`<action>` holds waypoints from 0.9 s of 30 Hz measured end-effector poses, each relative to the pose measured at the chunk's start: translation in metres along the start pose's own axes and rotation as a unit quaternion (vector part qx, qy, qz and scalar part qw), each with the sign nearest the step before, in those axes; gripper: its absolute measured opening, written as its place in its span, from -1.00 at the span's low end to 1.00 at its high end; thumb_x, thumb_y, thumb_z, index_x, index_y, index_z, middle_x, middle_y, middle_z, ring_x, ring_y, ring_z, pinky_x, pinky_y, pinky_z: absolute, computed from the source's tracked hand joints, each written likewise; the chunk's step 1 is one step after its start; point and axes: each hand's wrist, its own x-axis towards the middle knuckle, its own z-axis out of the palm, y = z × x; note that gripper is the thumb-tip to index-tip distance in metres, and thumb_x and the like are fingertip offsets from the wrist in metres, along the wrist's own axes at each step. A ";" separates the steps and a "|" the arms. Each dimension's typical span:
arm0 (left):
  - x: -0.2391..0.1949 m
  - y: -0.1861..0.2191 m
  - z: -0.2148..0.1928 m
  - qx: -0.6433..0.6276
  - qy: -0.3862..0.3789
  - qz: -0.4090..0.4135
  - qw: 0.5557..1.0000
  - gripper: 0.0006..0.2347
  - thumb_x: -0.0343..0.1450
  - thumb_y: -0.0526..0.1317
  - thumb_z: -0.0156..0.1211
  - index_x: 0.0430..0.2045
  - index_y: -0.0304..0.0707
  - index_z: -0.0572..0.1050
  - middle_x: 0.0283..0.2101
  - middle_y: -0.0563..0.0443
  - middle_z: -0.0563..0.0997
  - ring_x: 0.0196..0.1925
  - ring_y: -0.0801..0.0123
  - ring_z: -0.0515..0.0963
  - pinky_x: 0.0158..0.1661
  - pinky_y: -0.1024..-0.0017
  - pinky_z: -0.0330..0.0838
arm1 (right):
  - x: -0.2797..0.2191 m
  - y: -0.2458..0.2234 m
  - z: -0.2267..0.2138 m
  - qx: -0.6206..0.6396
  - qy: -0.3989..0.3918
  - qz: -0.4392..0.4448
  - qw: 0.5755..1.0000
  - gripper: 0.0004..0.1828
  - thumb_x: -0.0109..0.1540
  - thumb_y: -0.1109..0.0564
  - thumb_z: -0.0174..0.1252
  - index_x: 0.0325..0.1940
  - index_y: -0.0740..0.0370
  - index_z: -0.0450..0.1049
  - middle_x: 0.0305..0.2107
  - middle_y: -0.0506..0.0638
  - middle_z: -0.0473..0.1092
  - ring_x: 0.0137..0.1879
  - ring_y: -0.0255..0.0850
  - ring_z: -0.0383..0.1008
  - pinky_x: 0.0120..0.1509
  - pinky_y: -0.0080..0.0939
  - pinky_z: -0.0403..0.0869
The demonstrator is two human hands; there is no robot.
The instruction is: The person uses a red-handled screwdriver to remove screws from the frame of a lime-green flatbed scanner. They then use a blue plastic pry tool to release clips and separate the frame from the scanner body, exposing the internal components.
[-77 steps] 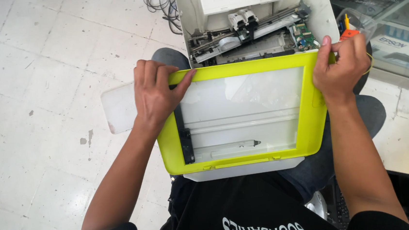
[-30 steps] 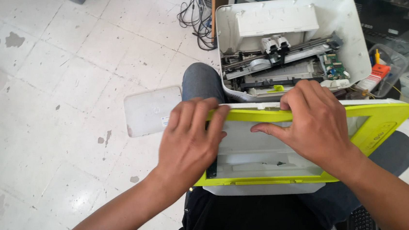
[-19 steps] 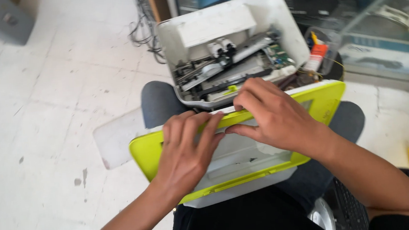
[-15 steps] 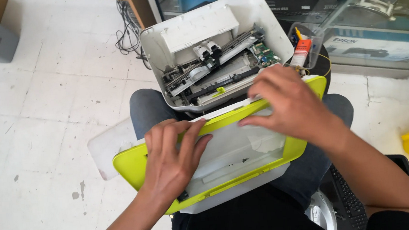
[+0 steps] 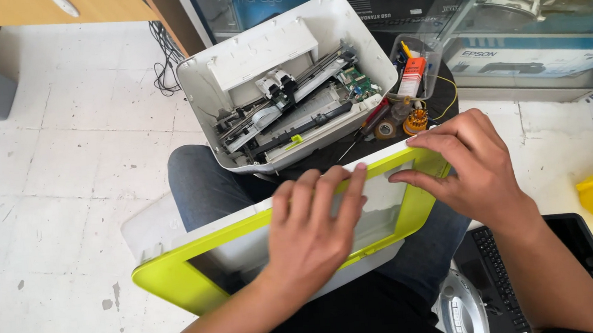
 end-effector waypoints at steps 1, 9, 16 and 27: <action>0.004 0.007 0.006 -0.001 0.001 0.002 1.000 -0.74 0.62 -0.11 0.01 0.13 -0.12 0.51 0.00 0.04 0.55 -0.04 0.20 0.52 -0.06 0.29 0.32 | 0.000 -0.001 -0.002 -0.002 0.001 0.002 1.000 -0.41 0.10 -0.11 0.57 -0.05 0.39 0.56 -0.26 0.13 0.37 -0.15 0.00 0.36 -0.04 -0.07 0.38; 0.017 0.026 0.023 -0.017 0.034 0.001 0.999 -0.83 0.59 -0.20 0.06 -0.03 -0.10 0.58 -0.15 0.13 0.51 -0.12 0.28 0.55 -0.10 0.34 0.24 | -0.004 -0.005 -0.019 -0.019 -0.003 0.035 0.999 -0.43 0.11 -0.09 0.59 -0.17 0.38 0.48 -0.27 0.14 0.37 -0.15 0.01 0.40 -0.04 -0.07 0.40; 0.032 0.019 0.044 -0.076 0.025 -0.022 0.997 -0.93 0.58 -0.26 0.07 -0.17 -0.18 0.50 -0.12 -0.01 0.49 -0.17 0.14 0.46 -0.17 0.21 0.20 | -0.004 -0.003 -0.009 -0.075 0.009 0.049 0.996 -0.39 0.13 -0.18 0.59 -0.20 0.35 0.45 -0.27 0.12 0.36 -0.16 0.01 0.38 -0.03 -0.03 0.38; 0.036 0.030 0.016 -0.087 0.024 -0.038 0.995 -0.81 0.62 -0.24 -0.12 -0.38 -0.23 0.41 -0.28 -0.04 0.49 -0.36 0.16 0.37 -0.33 0.24 0.11 | -0.017 -0.016 -0.051 0.402 -0.007 0.242 0.883 -0.54 0.05 0.19 -0.18 0.06 0.21 0.13 -0.05 0.22 0.37 0.11 -0.09 0.27 0.19 -0.14 0.16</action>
